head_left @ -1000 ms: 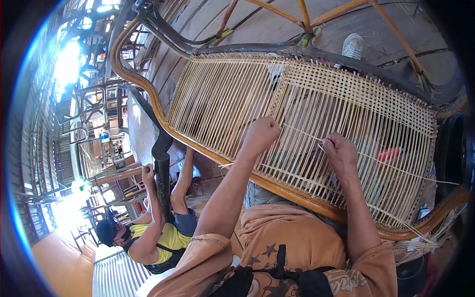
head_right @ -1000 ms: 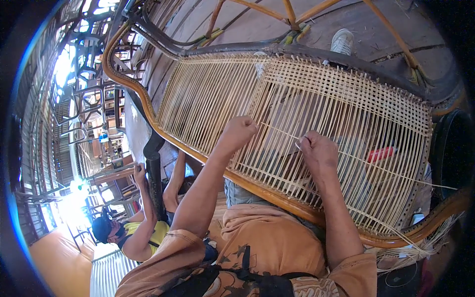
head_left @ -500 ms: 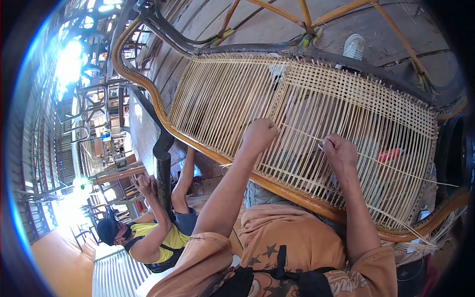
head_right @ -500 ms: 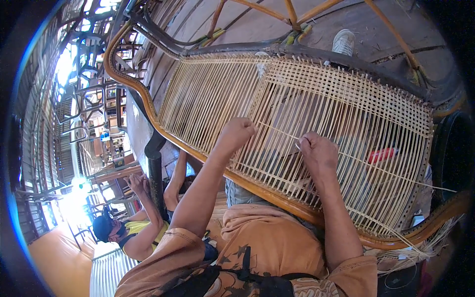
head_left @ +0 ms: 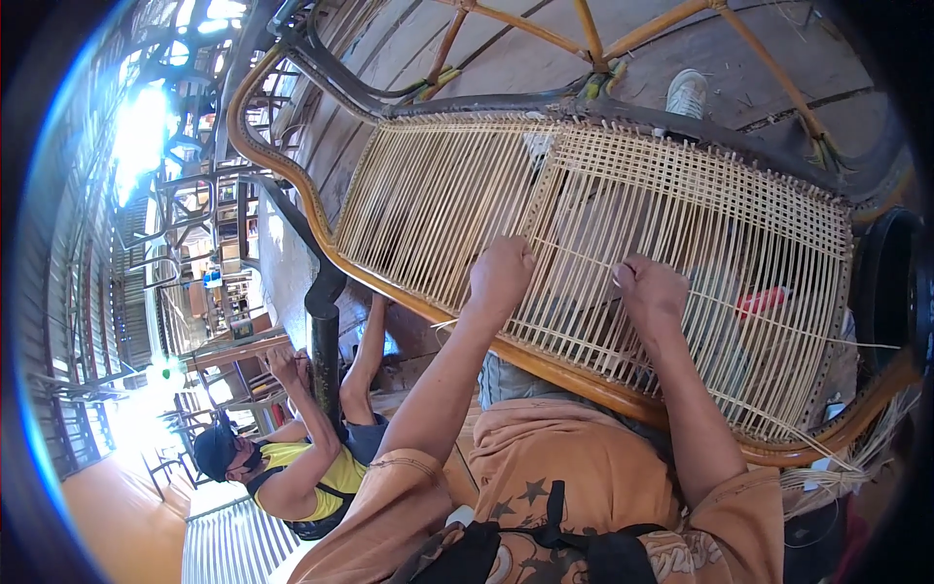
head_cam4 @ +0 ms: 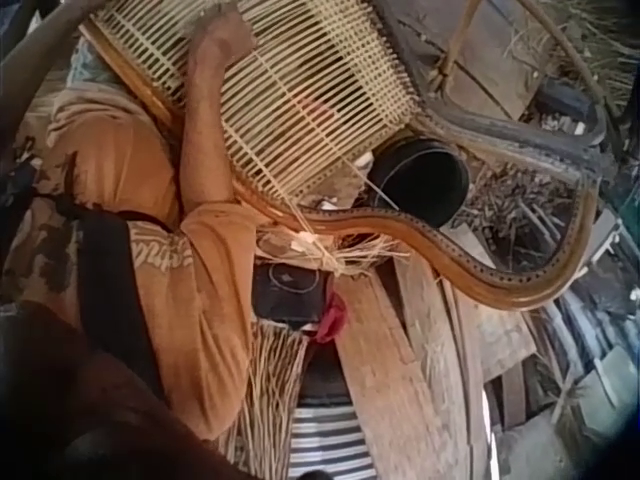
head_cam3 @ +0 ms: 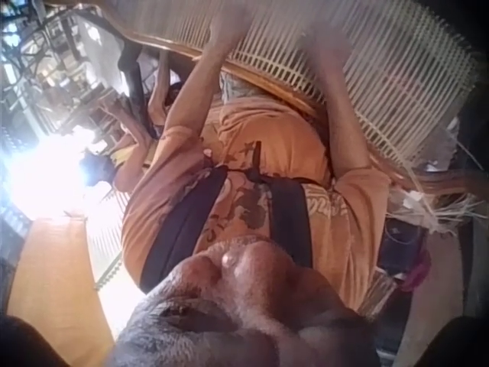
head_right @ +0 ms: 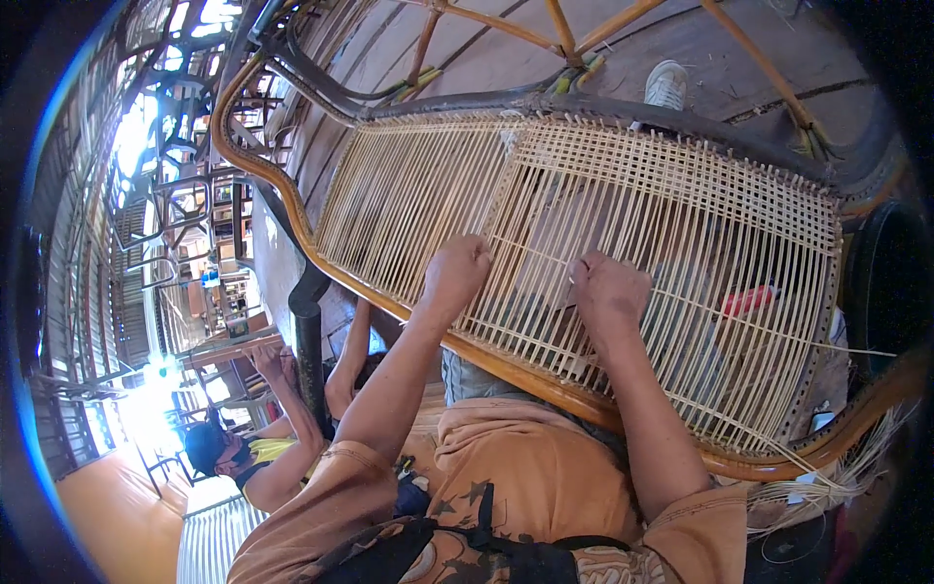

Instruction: The person weaves rattan strips onto a chair frame by hand, guides the strands with a knife, drives a punch tool into the frame using a hammer, and weaves additional rattan strips through the seat.

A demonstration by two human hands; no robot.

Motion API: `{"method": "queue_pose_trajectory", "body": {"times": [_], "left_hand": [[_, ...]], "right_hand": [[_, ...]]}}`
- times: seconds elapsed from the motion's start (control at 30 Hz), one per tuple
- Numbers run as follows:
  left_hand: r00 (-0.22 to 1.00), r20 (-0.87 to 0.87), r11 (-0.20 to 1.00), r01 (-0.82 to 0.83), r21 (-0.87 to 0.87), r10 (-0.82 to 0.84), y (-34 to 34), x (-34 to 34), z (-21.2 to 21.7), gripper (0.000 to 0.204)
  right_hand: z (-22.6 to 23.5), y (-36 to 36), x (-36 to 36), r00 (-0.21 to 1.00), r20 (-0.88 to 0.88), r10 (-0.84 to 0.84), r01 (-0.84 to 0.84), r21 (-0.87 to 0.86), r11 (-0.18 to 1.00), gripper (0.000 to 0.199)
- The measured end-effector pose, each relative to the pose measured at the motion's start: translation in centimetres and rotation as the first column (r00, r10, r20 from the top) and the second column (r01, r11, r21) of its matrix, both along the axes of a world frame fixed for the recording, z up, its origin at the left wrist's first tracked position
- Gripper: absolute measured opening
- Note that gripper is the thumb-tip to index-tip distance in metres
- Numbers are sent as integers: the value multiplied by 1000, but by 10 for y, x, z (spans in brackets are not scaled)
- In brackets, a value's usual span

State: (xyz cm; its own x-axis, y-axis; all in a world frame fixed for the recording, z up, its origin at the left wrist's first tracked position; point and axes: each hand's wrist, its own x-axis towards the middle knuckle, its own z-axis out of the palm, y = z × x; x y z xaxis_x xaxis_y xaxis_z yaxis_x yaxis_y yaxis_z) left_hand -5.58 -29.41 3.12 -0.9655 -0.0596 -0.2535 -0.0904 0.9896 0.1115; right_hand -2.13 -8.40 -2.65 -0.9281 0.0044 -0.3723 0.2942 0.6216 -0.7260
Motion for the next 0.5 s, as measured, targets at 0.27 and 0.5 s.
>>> {"method": "queue_pose_trajectory", "body": {"times": [0.27, 0.5], "left_hand": [[998, -14, 970, 51, -239, -56, 18, 12, -2, 16], [945, 115, 951, -297, -91, 306, 4, -11, -8, 19]], "right_hand": [[7, 5, -2, 1000, 24, -13, 14, -34, 999, 31], [1, 6, 3, 999, -19, -32, 30, -90, 995, 25]]}}
